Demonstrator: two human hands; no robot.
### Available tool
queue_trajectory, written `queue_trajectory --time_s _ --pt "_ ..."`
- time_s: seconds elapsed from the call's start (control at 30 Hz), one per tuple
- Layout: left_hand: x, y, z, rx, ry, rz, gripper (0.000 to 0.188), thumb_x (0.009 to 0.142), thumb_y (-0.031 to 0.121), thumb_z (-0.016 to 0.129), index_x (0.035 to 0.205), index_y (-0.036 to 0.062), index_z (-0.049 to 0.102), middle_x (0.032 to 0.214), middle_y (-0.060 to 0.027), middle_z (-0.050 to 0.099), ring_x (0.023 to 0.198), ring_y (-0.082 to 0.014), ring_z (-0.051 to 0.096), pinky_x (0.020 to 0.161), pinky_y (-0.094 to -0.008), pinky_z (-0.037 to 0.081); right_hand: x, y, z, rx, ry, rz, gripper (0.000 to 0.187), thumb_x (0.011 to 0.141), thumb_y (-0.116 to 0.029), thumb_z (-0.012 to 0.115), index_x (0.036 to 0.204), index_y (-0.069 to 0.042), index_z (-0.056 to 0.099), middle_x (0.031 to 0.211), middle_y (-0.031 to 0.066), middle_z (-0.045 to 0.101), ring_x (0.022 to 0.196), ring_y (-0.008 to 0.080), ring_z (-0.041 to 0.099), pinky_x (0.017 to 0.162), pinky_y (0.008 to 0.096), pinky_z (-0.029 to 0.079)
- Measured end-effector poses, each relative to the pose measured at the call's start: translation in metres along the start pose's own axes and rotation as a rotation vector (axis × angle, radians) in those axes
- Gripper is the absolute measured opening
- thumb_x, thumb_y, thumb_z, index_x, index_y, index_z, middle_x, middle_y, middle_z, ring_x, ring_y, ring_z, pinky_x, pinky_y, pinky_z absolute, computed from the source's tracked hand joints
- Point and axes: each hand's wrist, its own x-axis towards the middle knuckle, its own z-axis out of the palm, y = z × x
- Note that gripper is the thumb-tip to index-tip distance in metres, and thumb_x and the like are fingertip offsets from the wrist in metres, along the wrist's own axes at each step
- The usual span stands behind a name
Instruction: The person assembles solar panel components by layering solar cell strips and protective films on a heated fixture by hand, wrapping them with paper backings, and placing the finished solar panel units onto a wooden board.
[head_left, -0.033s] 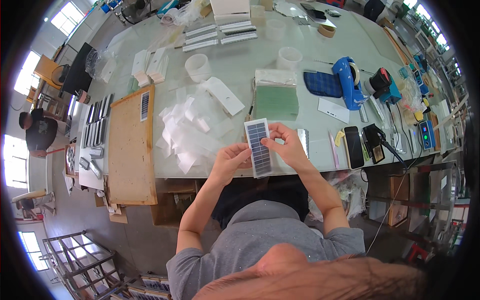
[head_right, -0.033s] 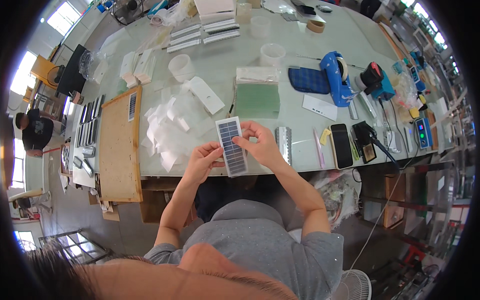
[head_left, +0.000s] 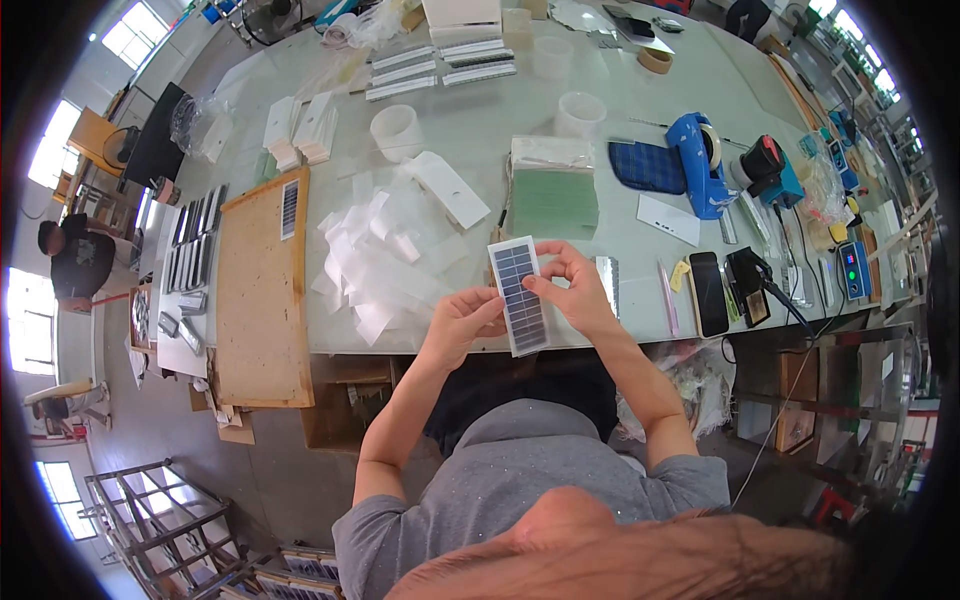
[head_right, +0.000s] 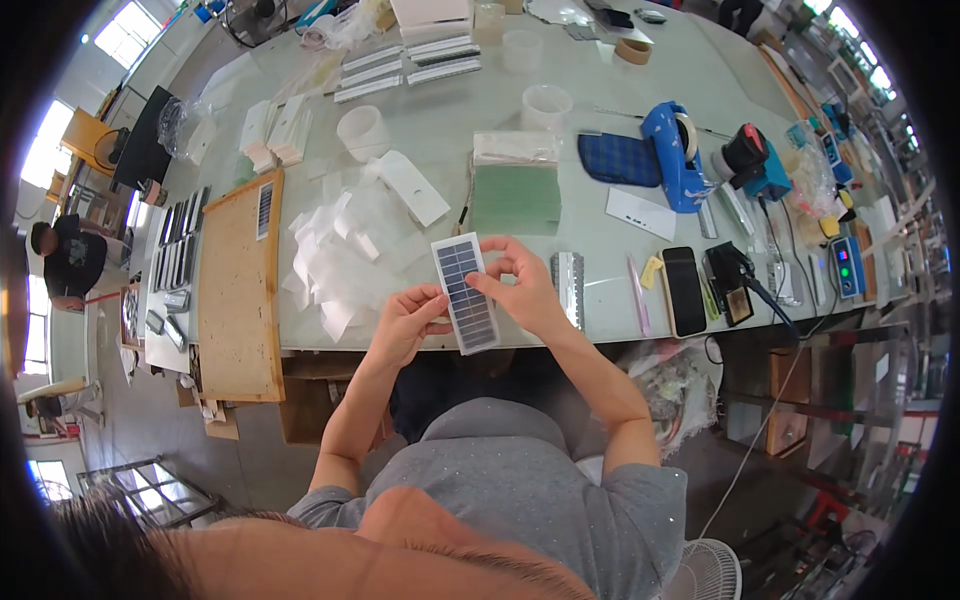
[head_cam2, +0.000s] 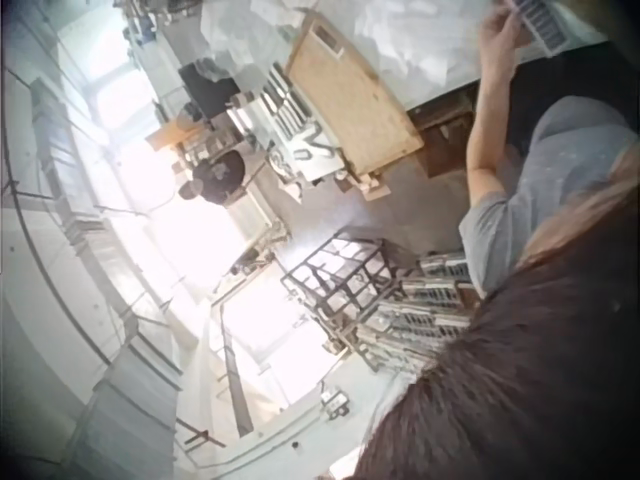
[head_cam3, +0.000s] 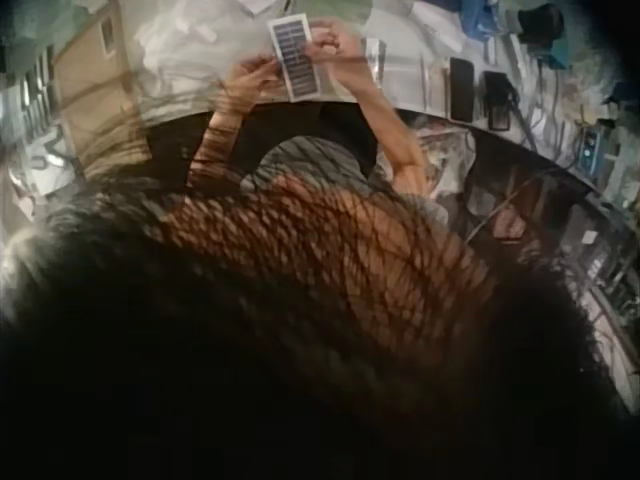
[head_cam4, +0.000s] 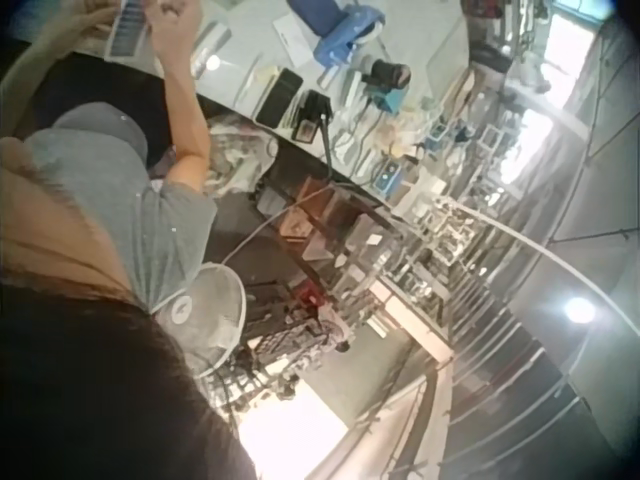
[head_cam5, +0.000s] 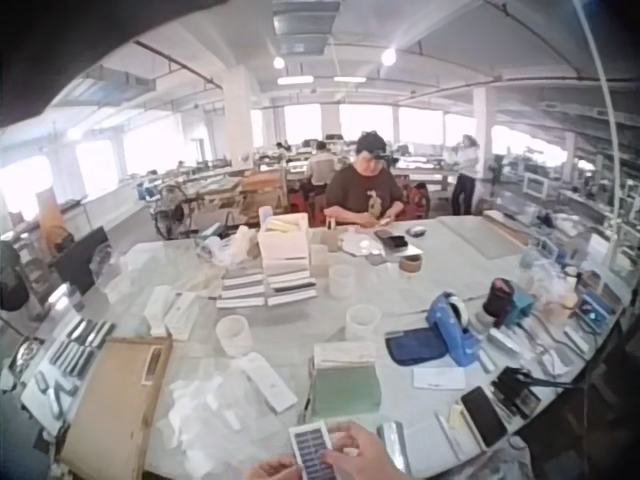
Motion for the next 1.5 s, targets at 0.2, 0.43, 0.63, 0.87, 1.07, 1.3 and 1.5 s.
queue_trajectory --time_s 0.2,0.43,0.63,0.87,1.07,1.3,1.5 --pt "0.003 -0.017 -0.003 0.021 0.072 -0.003 0.017 0.095 0.016 0.065 0.101 0.0009 0.068 0.091 -0.0039 0.071 0.081 -0.0107 0.067 0.078 -0.0276 0.056 -0.012 0.030 0.003 0.045 0.131 -0.042 0.023 0.087 -0.008 0.072 0.101 -0.003 0.055 0.080 0.0017 0.067 0.074 0.0046 0.057 0.071 0.0201 0.044" --pt "-0.001 -0.023 -0.002 0.030 0.145 -0.002 0.016 0.094 0.015 0.067 0.098 0.0007 0.070 0.090 -0.0051 0.072 0.079 -0.0111 0.068 0.078 -0.0257 0.056 -0.023 0.031 0.006 0.243 0.174 0.041 0.016 0.091 -0.011 0.068 0.100 -0.002 0.058 0.084 0.0032 0.070 0.075 0.0037 0.058 0.070 0.0192 0.044" --pt "-0.004 -0.021 0.007 0.026 0.172 0.055 0.013 0.093 0.012 0.067 0.098 0.0009 0.071 0.089 -0.0046 0.071 0.076 -0.0092 0.067 0.072 -0.0226 0.056 -0.026 0.032 0.003 0.238 0.144 0.122 0.018 0.093 -0.012 0.066 0.106 0.001 0.066 0.087 0.0047 0.071 0.078 0.0047 0.061 0.071 0.0199 0.045" --pt "-0.007 -0.024 0.009 0.065 0.207 0.099 0.013 0.093 0.011 0.067 0.097 -0.0010 0.071 0.088 -0.0056 0.071 0.075 -0.0089 0.066 0.072 -0.0219 0.056 -0.030 0.034 0.004 0.079 0.160 0.049 0.016 0.092 -0.012 0.066 0.100 0.002 0.069 0.087 0.0031 0.071 0.080 0.0057 0.061 0.072 0.0211 0.047" --pt "-0.014 -0.021 0.018 0.133 0.246 0.234 0.014 0.088 0.008 0.071 0.097 -0.0030 0.072 0.086 -0.0072 0.072 0.077 -0.0149 0.069 0.072 -0.0247 0.055 -0.033 0.035 -0.002 -0.032 0.129 -0.010 0.012 0.089 -0.009 0.067 0.098 -0.001 0.069 0.089 0.0036 0.071 0.082 0.0117 0.063 0.075 0.0252 0.047" --pt "-0.042 0.043 0.018 1.333 -0.060 1.474 0.019 0.075 0.001 0.070 0.094 0.0010 0.071 0.101 -0.0089 0.070 0.093 -0.0225 0.069 0.077 -0.0339 0.058 -0.042 -0.019 -0.016 -0.727 0.039 -1.030 0.024 0.073 -0.010 0.075 0.095 -0.020 0.071 0.103 -0.0057 0.072 0.092 0.0188 0.061 0.076 0.0339 0.037" --pt "-0.037 0.036 0.022 1.078 -0.089 1.276 0.016 0.078 0.000 0.069 0.094 0.0028 0.070 0.096 -0.0092 0.071 0.092 -0.0243 0.070 0.075 -0.0315 0.057 -0.046 -0.033 -0.009 -0.652 0.004 -1.002 0.024 0.072 -0.006 0.074 0.093 -0.016 0.070 0.101 -0.0045 0.073 0.090 0.0181 0.064 0.076 0.0317 0.039"
